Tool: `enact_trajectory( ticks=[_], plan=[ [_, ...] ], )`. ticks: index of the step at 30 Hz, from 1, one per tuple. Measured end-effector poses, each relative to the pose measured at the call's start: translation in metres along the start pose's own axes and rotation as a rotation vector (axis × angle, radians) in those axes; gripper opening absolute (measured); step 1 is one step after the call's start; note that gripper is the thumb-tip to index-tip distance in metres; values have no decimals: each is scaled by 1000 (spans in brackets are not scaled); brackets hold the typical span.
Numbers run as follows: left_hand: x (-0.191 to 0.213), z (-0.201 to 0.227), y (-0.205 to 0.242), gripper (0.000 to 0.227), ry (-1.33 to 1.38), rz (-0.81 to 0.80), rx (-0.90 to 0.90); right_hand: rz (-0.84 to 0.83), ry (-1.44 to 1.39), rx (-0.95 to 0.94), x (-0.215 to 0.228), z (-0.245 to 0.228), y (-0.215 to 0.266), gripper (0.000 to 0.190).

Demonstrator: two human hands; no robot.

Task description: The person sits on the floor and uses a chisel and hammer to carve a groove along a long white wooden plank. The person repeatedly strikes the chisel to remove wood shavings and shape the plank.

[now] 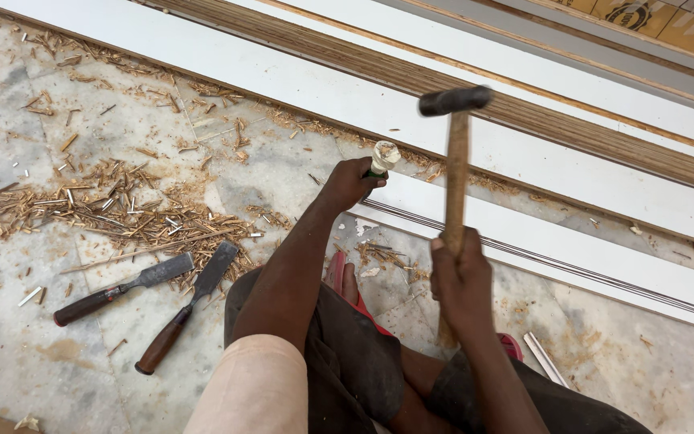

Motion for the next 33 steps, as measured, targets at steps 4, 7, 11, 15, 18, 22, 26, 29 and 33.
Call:
enact_trajectory(
  ticks=[4,7,11,15,18,22,26,29,33],
  plan=[
    [-3,2,0,21,-33,19,-52,-154,155,-179,-7,4,-10,24],
    [-3,2,2,20,-64,48,-122,-121,93,-79,7,-9,-3,20],
    [-4,5,1,20,-75,23,-110,-6,77,47,14,-15,3,22],
    [-8,10,1,21,-110,-5,-114,-72,73,-140,2,16,-5,25],
    [-8,15,-2,22,-88,23,-187,-98,-9,-174,0,32,-8,24],
    [-6,12,-1,20,-120,2,-140,-44,-106,-132,14,27,-1,24],
    [-7,14,-1,21,-128,-1,-158,-28,-91,-135,22,17,4,20],
    [-9,14,0,21,-167,-1,-153,-36,-101,-125,20,16,8,22],
    [-9,15,3,20,-154,1,-162,-56,-131,-137,16,20,10,21]
  ],
)
Point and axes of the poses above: each hand's wrist, its own y-axis away from the middle knuckle, its own x-axis out of the back of the hand, z = x × y, the point moved 5 cm from there along -y, towards the middle knuckle, and after that the axes turned 7 degrees about -z, right-handed, at the moved point
